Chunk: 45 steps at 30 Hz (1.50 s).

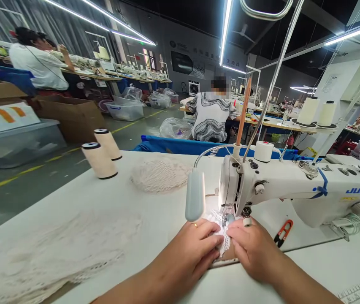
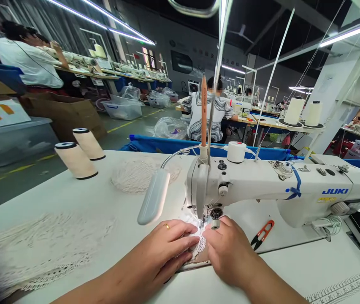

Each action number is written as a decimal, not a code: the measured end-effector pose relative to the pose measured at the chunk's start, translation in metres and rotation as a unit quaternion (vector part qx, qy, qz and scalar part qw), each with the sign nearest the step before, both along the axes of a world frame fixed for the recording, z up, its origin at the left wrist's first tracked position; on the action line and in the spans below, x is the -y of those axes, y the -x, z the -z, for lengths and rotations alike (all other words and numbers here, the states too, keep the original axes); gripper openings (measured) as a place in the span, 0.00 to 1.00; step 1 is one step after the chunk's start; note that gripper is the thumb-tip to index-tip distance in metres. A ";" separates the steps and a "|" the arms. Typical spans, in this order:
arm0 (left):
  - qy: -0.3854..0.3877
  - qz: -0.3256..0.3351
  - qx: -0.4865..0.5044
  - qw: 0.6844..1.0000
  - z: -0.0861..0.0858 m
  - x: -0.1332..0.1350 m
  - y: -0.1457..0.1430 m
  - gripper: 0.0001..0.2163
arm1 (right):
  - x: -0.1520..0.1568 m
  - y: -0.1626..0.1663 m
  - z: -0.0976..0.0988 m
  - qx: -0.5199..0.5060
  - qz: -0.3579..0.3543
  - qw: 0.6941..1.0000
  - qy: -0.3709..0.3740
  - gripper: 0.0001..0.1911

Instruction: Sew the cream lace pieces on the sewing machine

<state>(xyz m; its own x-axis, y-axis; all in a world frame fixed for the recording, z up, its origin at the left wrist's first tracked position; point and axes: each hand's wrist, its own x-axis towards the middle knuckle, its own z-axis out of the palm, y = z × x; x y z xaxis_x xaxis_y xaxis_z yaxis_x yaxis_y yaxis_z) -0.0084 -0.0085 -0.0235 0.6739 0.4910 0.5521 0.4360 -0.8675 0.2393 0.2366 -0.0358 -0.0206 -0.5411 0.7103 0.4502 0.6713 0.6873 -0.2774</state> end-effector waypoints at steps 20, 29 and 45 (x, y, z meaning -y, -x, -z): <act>-0.002 0.001 0.010 1.000 0.008 -0.003 -0.002 0.13 | 0.001 -0.002 0.000 -0.004 0.006 1.000 -0.005 0.19; -0.010 0.007 0.016 1.000 0.009 -0.003 -0.003 0.13 | 0.001 0.000 -0.003 -0.006 0.014 1.000 -0.004 0.18; -0.039 0.069 0.046 0.996 0.004 0.001 -0.006 0.13 | 0.006 -0.003 -0.002 0.017 -0.023 1.000 -0.002 0.14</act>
<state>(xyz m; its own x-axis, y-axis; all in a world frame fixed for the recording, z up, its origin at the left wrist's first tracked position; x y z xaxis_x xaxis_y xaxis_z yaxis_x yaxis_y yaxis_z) -0.0029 -0.0093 -0.0279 0.6775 0.3499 0.6470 0.2900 -0.9354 0.2021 0.2398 -0.0422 -0.0187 -0.5886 0.6826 0.4332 0.6479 0.7188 -0.2522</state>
